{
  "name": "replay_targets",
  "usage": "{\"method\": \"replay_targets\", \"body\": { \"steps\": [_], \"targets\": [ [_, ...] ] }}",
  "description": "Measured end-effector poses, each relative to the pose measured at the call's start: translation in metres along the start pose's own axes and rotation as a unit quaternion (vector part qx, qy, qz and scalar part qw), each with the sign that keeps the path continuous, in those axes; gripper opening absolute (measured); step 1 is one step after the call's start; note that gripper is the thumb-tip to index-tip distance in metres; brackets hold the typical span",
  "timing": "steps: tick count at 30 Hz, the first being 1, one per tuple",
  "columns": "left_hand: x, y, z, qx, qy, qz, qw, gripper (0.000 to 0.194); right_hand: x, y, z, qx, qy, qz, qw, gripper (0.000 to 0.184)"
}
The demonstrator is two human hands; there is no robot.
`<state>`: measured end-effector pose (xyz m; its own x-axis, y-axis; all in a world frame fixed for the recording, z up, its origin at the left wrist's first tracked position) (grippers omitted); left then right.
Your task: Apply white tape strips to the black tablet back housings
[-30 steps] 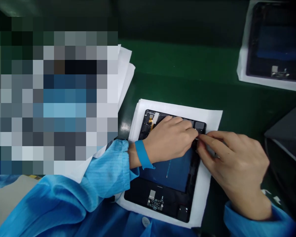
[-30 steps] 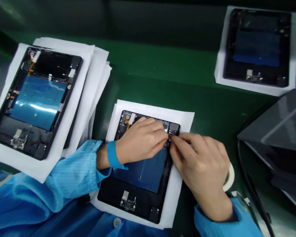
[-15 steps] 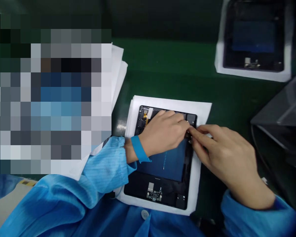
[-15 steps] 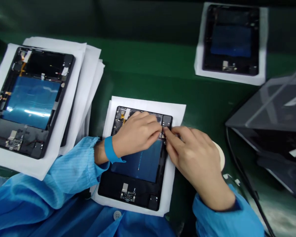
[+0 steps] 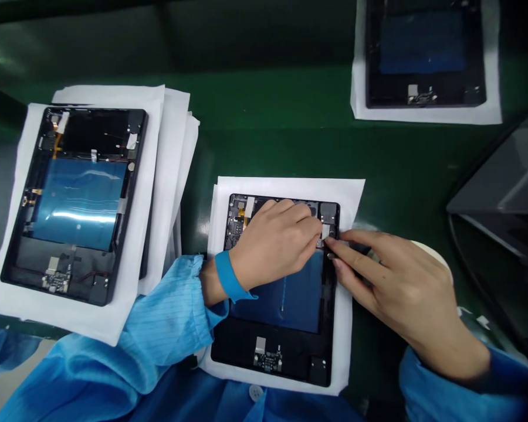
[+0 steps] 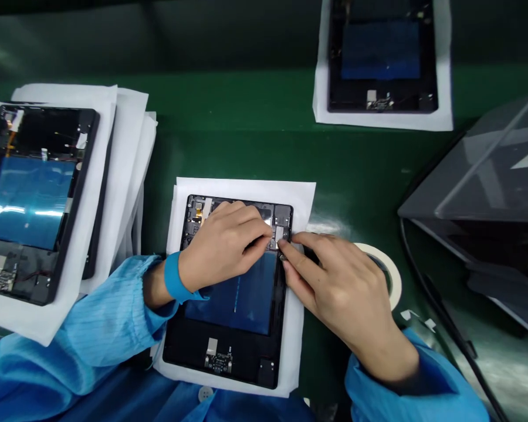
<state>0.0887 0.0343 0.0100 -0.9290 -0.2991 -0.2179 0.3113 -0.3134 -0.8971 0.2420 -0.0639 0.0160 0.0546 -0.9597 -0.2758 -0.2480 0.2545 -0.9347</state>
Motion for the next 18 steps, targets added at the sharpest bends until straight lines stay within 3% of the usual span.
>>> {"method": "replay_targets", "body": {
  "steps": [8, 13, 15, 18],
  "targets": [
    [0.0, -0.003, 0.0, 0.004, 0.001, 0.003, 1.0, 0.024, -0.002, -0.002, -0.007, 0.068, 0.018, -0.015, 0.997, 0.019],
    [-0.007, -0.003, -0.002, 0.014, -0.021, -0.01, 1.0, 0.019, -0.003, 0.0, -0.006, 0.046, 0.023, -0.001, 0.999, 0.02],
    [-0.005, -0.01, 0.002, 0.026, -0.032, 0.001, 0.999, 0.016, -0.002, -0.003, -0.005, 0.019, 0.026, 0.015, 0.999, 0.021],
    [0.018, -0.035, 0.017, 0.045, -0.038, 0.068, 0.996, 0.012, 0.004, -0.013, -0.004, 0.009, 0.041, 0.044, 0.998, 0.02]
  ]
}}
Point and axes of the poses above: each hand's wrist, its own x-axis away from the middle knuckle, its own y-axis out of the palm, z = x × y, the point moved 3 cm from there along -x, towards the middle knuckle, and after that the axes turned 15 degrees about y, right-handed, at the moved point
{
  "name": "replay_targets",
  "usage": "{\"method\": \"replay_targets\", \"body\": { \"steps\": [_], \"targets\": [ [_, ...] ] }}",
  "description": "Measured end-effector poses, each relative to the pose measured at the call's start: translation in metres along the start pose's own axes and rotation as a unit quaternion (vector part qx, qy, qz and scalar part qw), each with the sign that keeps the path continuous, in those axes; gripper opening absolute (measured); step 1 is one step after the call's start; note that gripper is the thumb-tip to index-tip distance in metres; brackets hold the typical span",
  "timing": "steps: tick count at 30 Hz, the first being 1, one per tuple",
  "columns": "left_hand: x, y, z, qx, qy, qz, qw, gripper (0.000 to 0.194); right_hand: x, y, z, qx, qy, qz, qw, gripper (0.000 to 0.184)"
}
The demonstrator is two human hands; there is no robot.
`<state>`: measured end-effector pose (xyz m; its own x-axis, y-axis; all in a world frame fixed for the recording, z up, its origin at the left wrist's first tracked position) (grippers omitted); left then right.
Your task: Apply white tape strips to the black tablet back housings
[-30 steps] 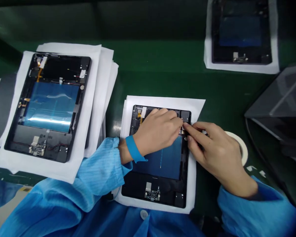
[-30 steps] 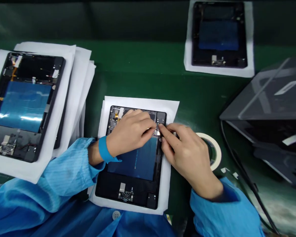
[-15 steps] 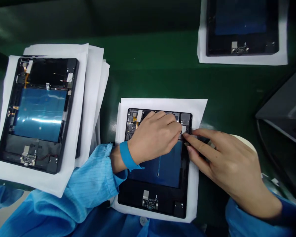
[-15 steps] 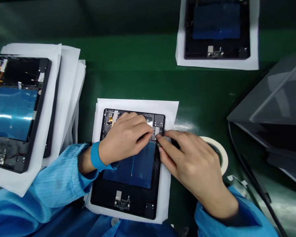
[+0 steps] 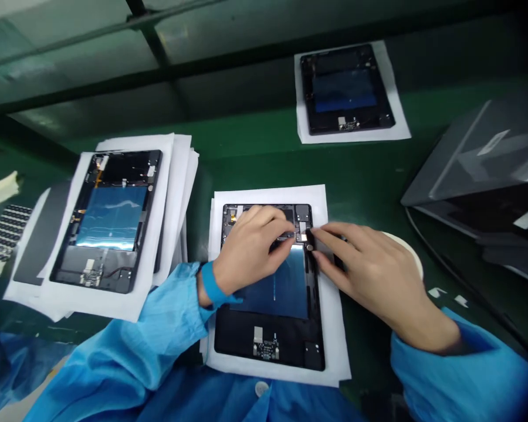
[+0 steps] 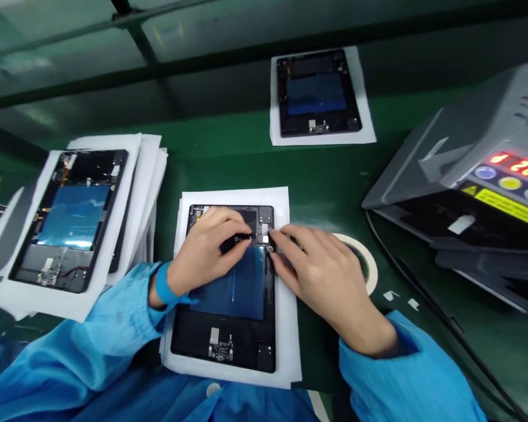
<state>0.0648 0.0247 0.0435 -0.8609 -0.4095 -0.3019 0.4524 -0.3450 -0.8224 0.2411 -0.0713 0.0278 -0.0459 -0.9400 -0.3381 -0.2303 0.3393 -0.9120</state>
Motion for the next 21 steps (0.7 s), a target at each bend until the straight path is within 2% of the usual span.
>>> {"method": "replay_targets", "body": {
  "steps": [2, 5, 7, 9, 12, 14, 17, 21],
  "targets": [
    [0.027, -0.023, 0.01, 0.012, -0.022, 0.047, 0.999, 0.016, 0.004, -0.008, 0.0, 0.011, 0.013, 0.023, 1.0, 0.015],
    [0.077, -0.048, 0.011, 0.006, -0.136, 0.054, 0.989, 0.022, 0.008, -0.011, 0.0, 0.015, 0.007, 0.025, 1.0, 0.028],
    [0.101, -0.052, 0.008, -0.001, -0.18, 0.035, 0.983, 0.023, 0.009, -0.007, 0.001, 0.009, -0.007, 0.001, 1.0, 0.032],
    [0.112, -0.048, 0.006, -0.01, -0.185, 0.026, 0.982, 0.025, 0.009, -0.003, 0.002, -0.001, -0.013, -0.011, 1.0, 0.031],
    [0.102, -0.039, 0.007, -0.059, -0.145, 0.047, 0.987, 0.028, 0.008, 0.0, 0.006, -0.012, -0.01, 0.008, 1.0, 0.024],
    [0.086, -0.033, 0.011, -0.097, -0.075, 0.052, 0.991, 0.028, 0.009, -0.001, 0.006, -0.028, -0.012, 0.016, 0.999, 0.017],
    [0.059, -0.02, 0.015, -0.101, 0.037, -0.005, 0.994, 0.035, 0.008, -0.004, 0.004, -0.032, -0.014, 0.017, 0.999, 0.009],
    [0.041, 0.004, 0.007, -0.111, 0.078, -0.075, 0.988, 0.056, -0.013, -0.01, 0.008, 0.062, -0.028, 0.066, 0.996, 0.014]
  ]
}}
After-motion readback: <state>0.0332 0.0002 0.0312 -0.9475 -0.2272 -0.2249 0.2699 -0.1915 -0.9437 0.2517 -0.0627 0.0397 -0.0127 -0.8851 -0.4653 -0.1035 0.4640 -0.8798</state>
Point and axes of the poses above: each hand's wrist, its own x-axis away from the middle knuckle, its own y-axis out of the palm, z = x × y, the point moved 3 cm from there along -x, towards the middle knuckle, and after that the axes turned 15 degrees about y, right-handed, at the moved point
